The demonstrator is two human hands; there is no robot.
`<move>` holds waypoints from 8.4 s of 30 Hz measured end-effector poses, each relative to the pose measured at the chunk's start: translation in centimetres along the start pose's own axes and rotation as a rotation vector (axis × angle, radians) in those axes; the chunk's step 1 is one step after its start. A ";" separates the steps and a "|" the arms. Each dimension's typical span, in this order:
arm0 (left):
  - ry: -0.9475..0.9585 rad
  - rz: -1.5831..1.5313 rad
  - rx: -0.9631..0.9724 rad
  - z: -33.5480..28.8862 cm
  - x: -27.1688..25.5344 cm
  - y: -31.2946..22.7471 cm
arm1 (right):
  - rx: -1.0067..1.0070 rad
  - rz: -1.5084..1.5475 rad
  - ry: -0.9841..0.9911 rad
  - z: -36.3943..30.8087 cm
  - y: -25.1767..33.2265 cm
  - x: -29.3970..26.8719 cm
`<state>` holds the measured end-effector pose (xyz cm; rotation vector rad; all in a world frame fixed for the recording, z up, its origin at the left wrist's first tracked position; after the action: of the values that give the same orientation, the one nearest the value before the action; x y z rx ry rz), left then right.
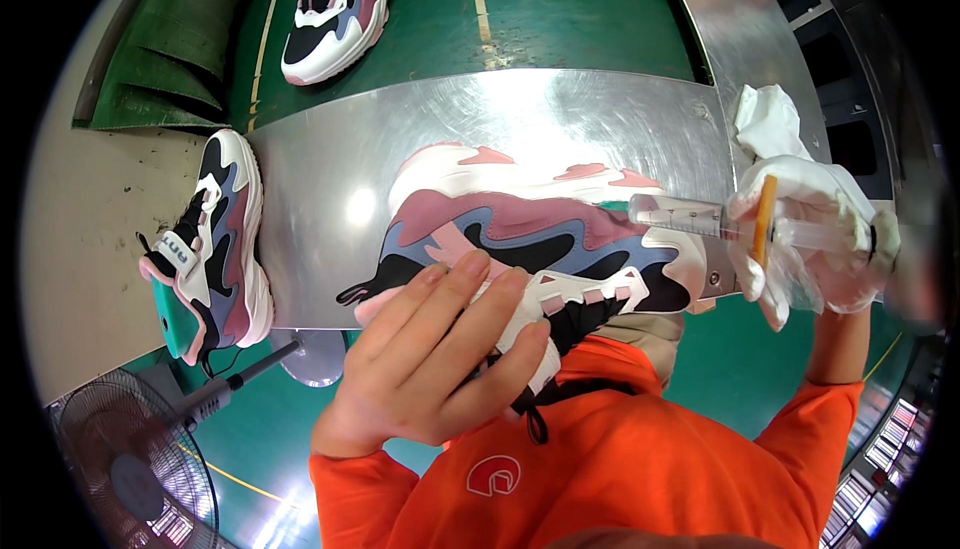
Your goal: The person injects a liquid into a sneaker using a syringe, targeting the sole and upper sections. They rotate the shoe to access different areas and repeat the injection process on multiple sneakers on a metal workbench.
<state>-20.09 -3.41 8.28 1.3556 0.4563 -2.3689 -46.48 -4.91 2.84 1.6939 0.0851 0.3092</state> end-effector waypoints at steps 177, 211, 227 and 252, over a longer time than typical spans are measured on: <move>0.359 -0.036 -0.325 8.4 4.6 2.5 | -0.684 0.329 -0.232 -9.8 -9.5 -0.7; 0.085 0.400 -0.038 0.6 3.7 -8.0 | -0.327 -0.855 -0.596 -7.4 -5.1 -1.0; 0.069 0.382 0.007 1.2 4.0 -7.9 | -0.346 -0.739 -0.588 -9.9 -6.5 -1.4; 0.082 0.339 -0.053 3.6 3.8 -7.1 | -0.436 0.246 -0.659 -14.0 -11.4 -9.5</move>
<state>-27.92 0.60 7.38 1.3865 0.2826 -2.0204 -57.75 8.06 -8.20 1.2964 -0.6380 -0.0623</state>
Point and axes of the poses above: each hand's wrist, its own z-axis towards the middle knuckle, its own x-axis out of the palm, y = z × x, the point moved 10 cm from there along z, towards the middle knuckle, and after that the axes turned 3 degrees about y, right-handed, at the moved point
